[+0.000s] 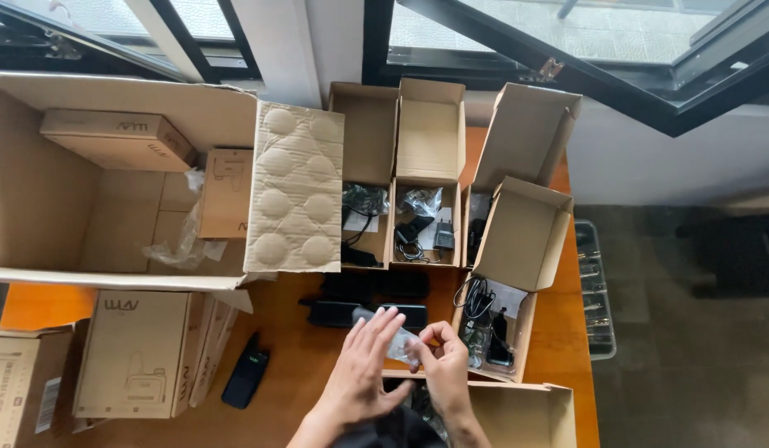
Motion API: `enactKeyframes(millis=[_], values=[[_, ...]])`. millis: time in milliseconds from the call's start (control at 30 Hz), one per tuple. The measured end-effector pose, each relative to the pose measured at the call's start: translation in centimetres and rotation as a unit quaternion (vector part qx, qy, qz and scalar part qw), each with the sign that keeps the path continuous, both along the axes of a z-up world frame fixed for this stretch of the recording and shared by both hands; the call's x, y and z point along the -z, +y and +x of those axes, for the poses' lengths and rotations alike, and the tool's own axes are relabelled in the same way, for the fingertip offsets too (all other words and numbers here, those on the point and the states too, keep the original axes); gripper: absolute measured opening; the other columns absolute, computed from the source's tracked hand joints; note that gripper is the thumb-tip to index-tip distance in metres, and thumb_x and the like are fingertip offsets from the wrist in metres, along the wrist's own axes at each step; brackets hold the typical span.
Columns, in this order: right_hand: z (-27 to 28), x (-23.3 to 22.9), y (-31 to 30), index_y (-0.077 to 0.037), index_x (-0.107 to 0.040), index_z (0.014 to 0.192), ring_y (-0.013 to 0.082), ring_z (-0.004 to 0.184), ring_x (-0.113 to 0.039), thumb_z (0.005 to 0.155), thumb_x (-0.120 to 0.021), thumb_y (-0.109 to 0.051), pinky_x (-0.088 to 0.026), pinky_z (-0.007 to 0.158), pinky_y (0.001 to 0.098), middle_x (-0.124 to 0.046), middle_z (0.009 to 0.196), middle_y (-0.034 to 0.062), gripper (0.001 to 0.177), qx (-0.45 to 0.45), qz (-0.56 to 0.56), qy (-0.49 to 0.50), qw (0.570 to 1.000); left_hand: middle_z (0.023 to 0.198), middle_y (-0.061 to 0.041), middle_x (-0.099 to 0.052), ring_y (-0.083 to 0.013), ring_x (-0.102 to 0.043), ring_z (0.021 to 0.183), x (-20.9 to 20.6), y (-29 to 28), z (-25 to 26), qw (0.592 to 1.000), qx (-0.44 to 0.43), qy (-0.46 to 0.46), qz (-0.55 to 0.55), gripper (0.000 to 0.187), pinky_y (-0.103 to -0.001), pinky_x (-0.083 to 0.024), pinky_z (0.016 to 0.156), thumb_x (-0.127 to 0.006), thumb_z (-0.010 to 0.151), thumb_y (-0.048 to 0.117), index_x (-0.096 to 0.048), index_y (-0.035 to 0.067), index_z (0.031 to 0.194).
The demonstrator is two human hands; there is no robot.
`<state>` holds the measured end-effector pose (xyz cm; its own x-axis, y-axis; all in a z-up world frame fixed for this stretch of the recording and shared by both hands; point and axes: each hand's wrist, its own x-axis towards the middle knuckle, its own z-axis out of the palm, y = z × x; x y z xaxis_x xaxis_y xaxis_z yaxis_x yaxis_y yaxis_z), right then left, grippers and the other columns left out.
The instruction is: Packing and organizing small electronic device boxes and accessories into a larger shipping container on a table.
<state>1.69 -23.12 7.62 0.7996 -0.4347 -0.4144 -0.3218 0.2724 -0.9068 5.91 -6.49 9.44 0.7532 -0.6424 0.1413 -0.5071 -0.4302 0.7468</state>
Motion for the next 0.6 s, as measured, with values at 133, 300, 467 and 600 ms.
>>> enactKeyframes(millis=[133, 300, 467, 600], values=[[0.3, 1.0, -2.3, -0.007, -0.052, 0.077, 0.0136, 0.047, -0.051, 0.085, -0.076, 0.012, -0.044, 0.043, 0.0249, -0.053, 0.063, 0.0063, 0.031, -0.068, 0.068, -0.009, 0.995, 0.145, -0.012, -0.059, -0.0285, -0.056, 0.135, 3.0, -1.3, -0.2, 0.995, 0.01, -0.094, 0.022, 0.073, -0.054, -0.023, 0.12, -0.07, 0.096, 0.044, -0.041, 0.002, 0.149], [5.2, -1.0, -9.5, -0.01, -0.071, 0.097, 0.0149, 0.08, -0.071, 0.093, -0.07, -0.02, -0.058, 0.071, 0.0259, -0.069, 0.093, 0.0057, 0.011, -0.252, -0.209, -0.067, 0.943, 0.128, -0.005, -0.069, -0.0219, -0.068, 0.105, 4.3, -1.5, -0.5, 0.997, -0.06, -0.021, -0.037, 0.051, -0.045, -0.031, 0.115, -0.069, 0.085, 0.019, -0.056, 0.006, 0.132], [12.7, 7.8, -25.8, -0.005, -0.071, 0.11, 0.0323, 0.106, -0.061, 0.08, -0.073, -0.031, -0.05, 0.09, 0.0455, -0.066, 0.113, 0.0146, 0.039, 0.048, -0.519, 0.074, 0.851, 0.132, -0.004, -0.068, -0.0244, -0.063, 0.109, 4.7, 0.1, -1.2, 0.988, -0.135, 0.055, -0.044, 0.073, -0.04, -0.045, 0.106, -0.082, 0.083, 0.047, -0.055, 0.013, 0.141], [12.8, 18.8, -37.4, 0.004, -0.059, 0.135, 0.0392, 0.11, -0.065, 0.083, -0.079, -0.045, -0.046, 0.098, 0.0468, -0.072, 0.112, 0.0164, 0.075, 0.121, -0.473, 0.207, 0.847, 0.129, -0.001, -0.072, -0.0271, -0.062, 0.11, 3.9, 1.1, -1.3, 0.971, -0.192, 0.137, -0.034, 0.072, -0.041, -0.053, 0.097, -0.074, 0.082, 0.062, -0.055, 0.027, 0.143]])
